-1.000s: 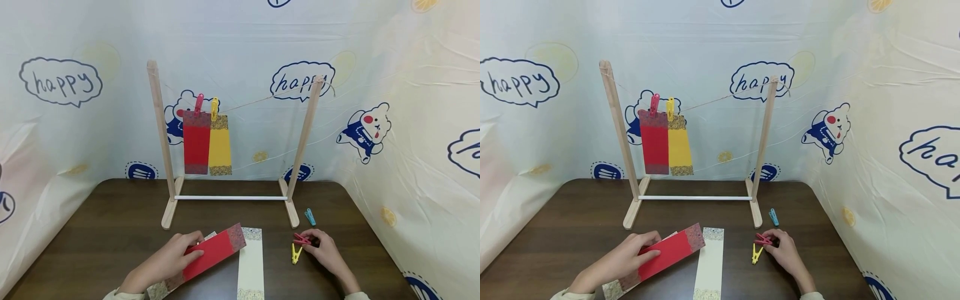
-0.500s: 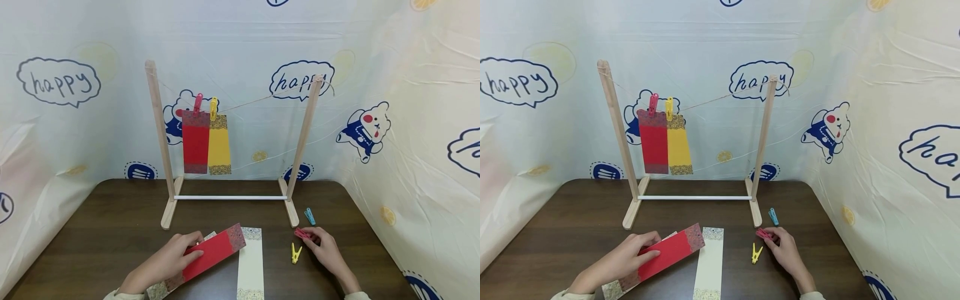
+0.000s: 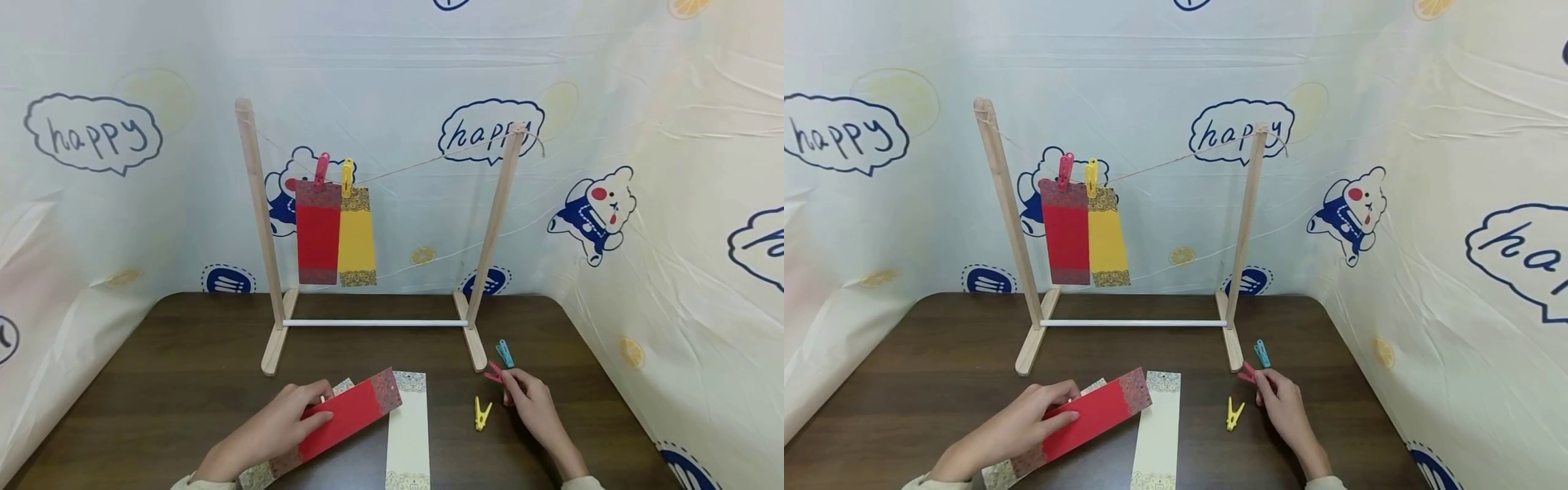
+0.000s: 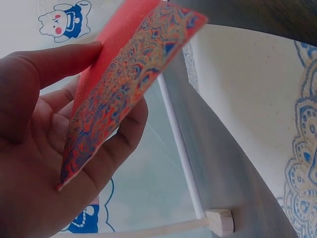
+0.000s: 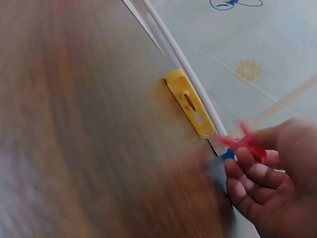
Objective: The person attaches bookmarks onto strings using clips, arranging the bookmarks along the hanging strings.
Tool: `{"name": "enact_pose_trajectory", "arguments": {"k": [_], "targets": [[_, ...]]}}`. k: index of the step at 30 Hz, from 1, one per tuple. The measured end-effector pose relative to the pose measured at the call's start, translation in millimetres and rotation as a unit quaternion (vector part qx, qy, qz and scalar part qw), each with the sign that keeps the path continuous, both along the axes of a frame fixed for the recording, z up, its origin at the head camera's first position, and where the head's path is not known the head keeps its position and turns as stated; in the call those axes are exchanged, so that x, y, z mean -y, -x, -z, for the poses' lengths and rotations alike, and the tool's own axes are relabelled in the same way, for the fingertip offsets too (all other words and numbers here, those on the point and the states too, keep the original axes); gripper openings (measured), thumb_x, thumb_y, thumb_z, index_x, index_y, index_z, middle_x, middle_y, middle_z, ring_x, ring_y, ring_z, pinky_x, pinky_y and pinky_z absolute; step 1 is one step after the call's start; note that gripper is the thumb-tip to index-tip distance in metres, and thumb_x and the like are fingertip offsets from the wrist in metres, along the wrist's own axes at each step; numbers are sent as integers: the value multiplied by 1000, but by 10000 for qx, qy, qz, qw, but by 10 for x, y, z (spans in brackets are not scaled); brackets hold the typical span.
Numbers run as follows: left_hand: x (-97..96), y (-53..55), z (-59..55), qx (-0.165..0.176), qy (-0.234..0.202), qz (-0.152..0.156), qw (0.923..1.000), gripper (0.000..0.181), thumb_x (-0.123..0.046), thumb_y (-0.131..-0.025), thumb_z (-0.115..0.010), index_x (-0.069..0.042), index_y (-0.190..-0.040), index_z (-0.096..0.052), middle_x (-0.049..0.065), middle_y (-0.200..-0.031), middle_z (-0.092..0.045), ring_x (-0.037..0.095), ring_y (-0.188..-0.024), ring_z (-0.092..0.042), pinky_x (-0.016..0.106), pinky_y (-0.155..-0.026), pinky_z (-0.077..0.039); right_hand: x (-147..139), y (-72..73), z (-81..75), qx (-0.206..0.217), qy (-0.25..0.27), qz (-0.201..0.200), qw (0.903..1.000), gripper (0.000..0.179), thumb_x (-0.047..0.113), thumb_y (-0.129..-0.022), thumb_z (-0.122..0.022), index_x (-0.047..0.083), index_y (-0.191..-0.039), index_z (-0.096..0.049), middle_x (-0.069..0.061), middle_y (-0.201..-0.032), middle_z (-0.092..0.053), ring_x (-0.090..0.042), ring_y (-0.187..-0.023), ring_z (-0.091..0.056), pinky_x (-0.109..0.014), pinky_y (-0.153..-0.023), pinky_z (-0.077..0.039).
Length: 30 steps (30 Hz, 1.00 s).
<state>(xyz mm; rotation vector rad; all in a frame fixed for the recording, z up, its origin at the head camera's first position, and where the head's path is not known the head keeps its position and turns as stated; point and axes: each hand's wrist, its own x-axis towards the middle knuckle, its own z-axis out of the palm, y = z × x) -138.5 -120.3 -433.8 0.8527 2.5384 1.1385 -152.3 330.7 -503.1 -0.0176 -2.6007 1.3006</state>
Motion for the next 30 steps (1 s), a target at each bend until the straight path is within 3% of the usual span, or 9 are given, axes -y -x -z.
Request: {"name": "enact_pose_trajectory", "arguments": {"k": [3, 7, 12, 13, 15, 19, 22, 26, 30], "targets": [[3, -10, -2, 24, 25, -40, 10000, 15, -18, -92, -72, -16, -99, -59, -9, -82, -64, 3, -64, -53, 22, -57, -50, 3, 11, 14, -198, -2, 151, 9997, 18, 26, -95, -70, 8, -96, -71, 0, -69, -60, -9, -60, -52, -24, -55, -41], [10, -20, -1, 3, 41, -18, 10000, 14, -17, -92, -71, -17, -99, -59, -11, -82, -64, 2, -64, -53, 22, -57, -50, 12, -12, -3, -866, -2, 614, 9943, 12, 19, -86, -80, 12, -87, -71, 3, -70, -57, -6, -61, -49, -21, -55, -38], [28, -21, -18, -24, -40, 7, 10000, 15, -18, -92, -71, -15, -99, -59, -9, -81, -64, 2, -63, -52, 23, -56, -50, 38, -14, -46, -1837, -1187, 575, 9741, 11, 13, -93, -71, 5, -92, -63, -4, -84, -55, -17, -82, -48, -29, -69, -37], [33, -24, -23, -16, -59, -12, 10000, 15, -18, -92, -72, -15, -99, -59, -9, -82, -64, 2, -64, -53, 23, -57, -51, 42, -2, -45, -1861, -1432, 450, 9710, 11, 13, -95, -67, 5, -95, -60, -3, -87, -56, -18, -85, -48, -31, -71, -38], [43, -28, -22, -2, -49, -45, 10000, 16, -19, -92, -72, -16, -100, -59, -8, -85, -66, 3, -66, -55, 22, -58, -52, 44, 29, -18, -1562, -1566, 211, 9750, 11, 17, -100, -62, 6, -99, -58, 0, -92, -62, -18, -89, -54, -34, -75, -42], [55, -35, -15, 18, -23, -93, 10000, 16, -20, -92, -72, -17, -100, -59, -8, -92, -68, 3, -72, -57, 22, -61, -53, 7, 65, 48, -944, -1198, 154, 9882, 14, 23, -101, -60, 9, -102, -60, 6, -84, -68, -11, -75, -59, -30, -65, -48], [60, -30, -9, -61, -57, -87, 9999, 15, -20, -92, -72, -17, -100, -60, -8, -92, -68, 4, -72, -57, 22, -61, -53, -38, 55, 58, -1268, -1196, 303, 9842, 15, 17, -98, -65, 4, -106, -66, 3, -82, -69, -11, -72, -58, -28, -63, -49], [56, -13, -8, -197, -129, -66, 9997, 15, -19, -92, -72, -16, -101, -60, -9, -91, -66, 4, -71, -56, 22, -60, -52, -75, 20, 23, -1989, -1483, 394, 9679, 21, 5, -90, -73, 1, -111, -71, 3, -82, -68, -10, -72, -59, -29, -61, -51], [47, -6, -19, -287, -202, -81, 9993, 13, -19, -93, -71, -17, -101, -61, -9, -92, -67, 4, -72, -56, 22, -61, -52, -55, 3, 3, -2114, -1784, 251, 9607, 29, 0, -82, -79, 0, -110, -72, 1, -83, -67, -12, -75, -58, -28, -61, -52]]}}
